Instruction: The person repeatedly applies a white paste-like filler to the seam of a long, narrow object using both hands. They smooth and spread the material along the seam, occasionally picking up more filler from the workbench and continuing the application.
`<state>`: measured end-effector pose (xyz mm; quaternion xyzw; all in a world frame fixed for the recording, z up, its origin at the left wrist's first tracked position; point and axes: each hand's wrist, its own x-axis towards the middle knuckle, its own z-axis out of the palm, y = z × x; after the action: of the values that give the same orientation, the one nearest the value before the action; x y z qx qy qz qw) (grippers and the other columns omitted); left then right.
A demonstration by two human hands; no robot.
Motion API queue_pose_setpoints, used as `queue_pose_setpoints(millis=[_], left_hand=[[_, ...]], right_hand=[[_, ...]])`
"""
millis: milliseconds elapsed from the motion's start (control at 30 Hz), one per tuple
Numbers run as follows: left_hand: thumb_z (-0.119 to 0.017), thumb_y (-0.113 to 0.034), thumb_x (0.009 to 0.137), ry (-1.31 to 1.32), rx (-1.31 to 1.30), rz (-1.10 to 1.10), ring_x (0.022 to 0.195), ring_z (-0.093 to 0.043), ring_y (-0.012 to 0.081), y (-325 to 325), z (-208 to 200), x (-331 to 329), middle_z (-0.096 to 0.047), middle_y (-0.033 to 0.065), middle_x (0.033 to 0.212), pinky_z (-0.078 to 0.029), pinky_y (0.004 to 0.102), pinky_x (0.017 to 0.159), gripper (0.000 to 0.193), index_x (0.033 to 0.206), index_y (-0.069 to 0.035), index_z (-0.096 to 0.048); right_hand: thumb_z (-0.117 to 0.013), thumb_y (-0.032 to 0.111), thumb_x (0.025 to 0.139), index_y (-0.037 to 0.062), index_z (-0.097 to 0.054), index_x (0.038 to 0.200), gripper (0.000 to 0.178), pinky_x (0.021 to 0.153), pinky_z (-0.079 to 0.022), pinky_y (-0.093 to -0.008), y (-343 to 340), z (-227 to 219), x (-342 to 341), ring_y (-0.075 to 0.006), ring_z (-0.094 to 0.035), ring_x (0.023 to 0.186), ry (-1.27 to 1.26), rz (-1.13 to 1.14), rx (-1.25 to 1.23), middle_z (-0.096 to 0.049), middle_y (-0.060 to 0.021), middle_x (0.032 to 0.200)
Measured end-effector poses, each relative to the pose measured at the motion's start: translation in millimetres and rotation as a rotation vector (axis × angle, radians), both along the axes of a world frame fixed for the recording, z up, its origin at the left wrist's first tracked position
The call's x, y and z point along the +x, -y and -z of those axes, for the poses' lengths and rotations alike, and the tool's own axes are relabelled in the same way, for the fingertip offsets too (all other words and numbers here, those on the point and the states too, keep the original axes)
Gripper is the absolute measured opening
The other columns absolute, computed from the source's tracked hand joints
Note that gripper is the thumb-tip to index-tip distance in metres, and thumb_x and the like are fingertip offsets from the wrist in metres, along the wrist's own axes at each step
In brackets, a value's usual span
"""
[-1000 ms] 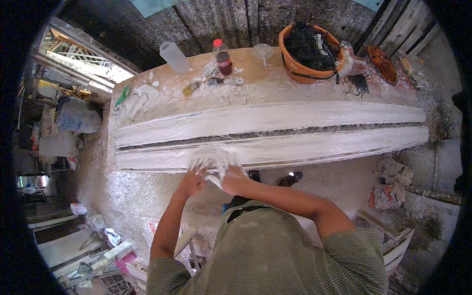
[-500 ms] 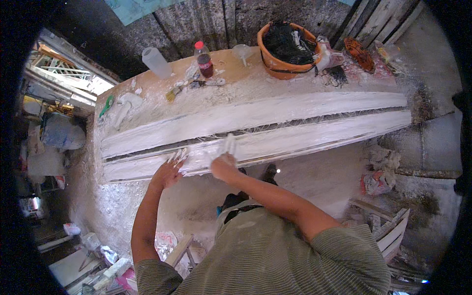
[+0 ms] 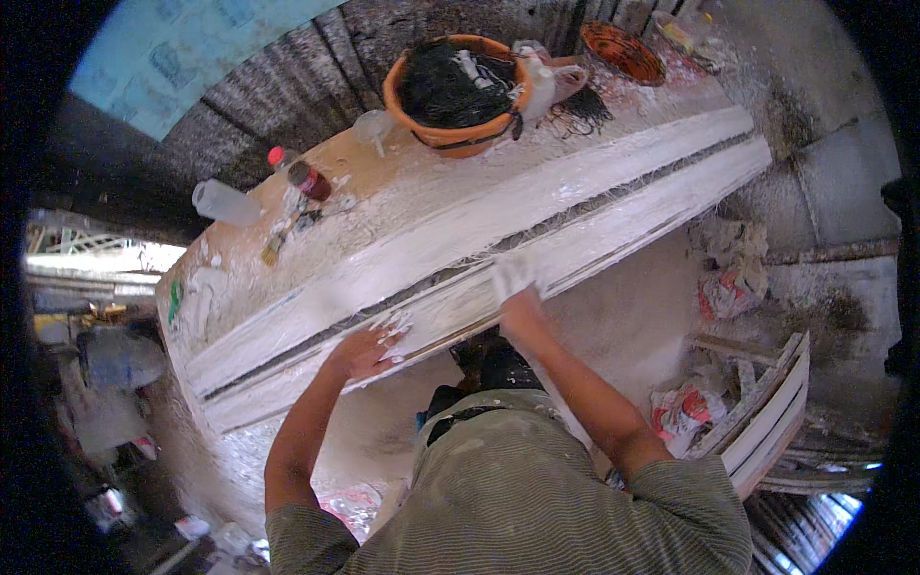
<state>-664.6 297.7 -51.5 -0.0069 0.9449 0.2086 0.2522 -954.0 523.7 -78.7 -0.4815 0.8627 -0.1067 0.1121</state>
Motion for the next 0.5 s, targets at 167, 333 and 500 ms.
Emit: queue_pose_setpoints(millis=[167,333,500], left_hand=[[-0.049,-0.041,0.096,0.002,0.057,0.039,0.137,-0.040,0.0373,-28,11,-88,-0.038,0.0224,0.150,-0.033,0.0449,0.114,0.064,0.151,-0.011,-0.033],[-0.048,-0.042,0.097,-0.113,0.013,0.154,0.137,-0.041,0.0359,-65,33,-172,-0.038,0.0197,0.151,-0.035,0.0447,0.112,0.064,0.151,-0.011,-0.033],[-0.048,-0.046,0.096,-0.180,0.072,0.091,0.138,-0.041,0.0347,-103,39,-221,-0.039,0.0169,0.152,-0.037,0.0454,0.111,0.066,0.150,-0.010,-0.034]], right_hand=[[-0.045,0.046,0.098,-0.0022,-0.041,0.145,0.068,0.119,-0.008,-0.0568,34,-22,35,-0.0477,-0.006,0.147,0.107,0.218,0.004,-0.016,-0.0320,0.157],[-0.043,0.044,0.098,-0.0013,-0.037,0.148,0.067,0.117,-0.005,-0.0631,20,-14,-20,-0.0488,-0.012,0.146,0.071,0.300,0.005,-0.022,-0.0311,0.156],[-0.048,0.028,0.095,0.0101,-0.040,0.148,0.056,0.114,-0.008,-0.0681,-9,-25,-102,-0.0493,-0.017,0.145,-0.019,0.239,0.346,-0.026,-0.0284,0.155]])
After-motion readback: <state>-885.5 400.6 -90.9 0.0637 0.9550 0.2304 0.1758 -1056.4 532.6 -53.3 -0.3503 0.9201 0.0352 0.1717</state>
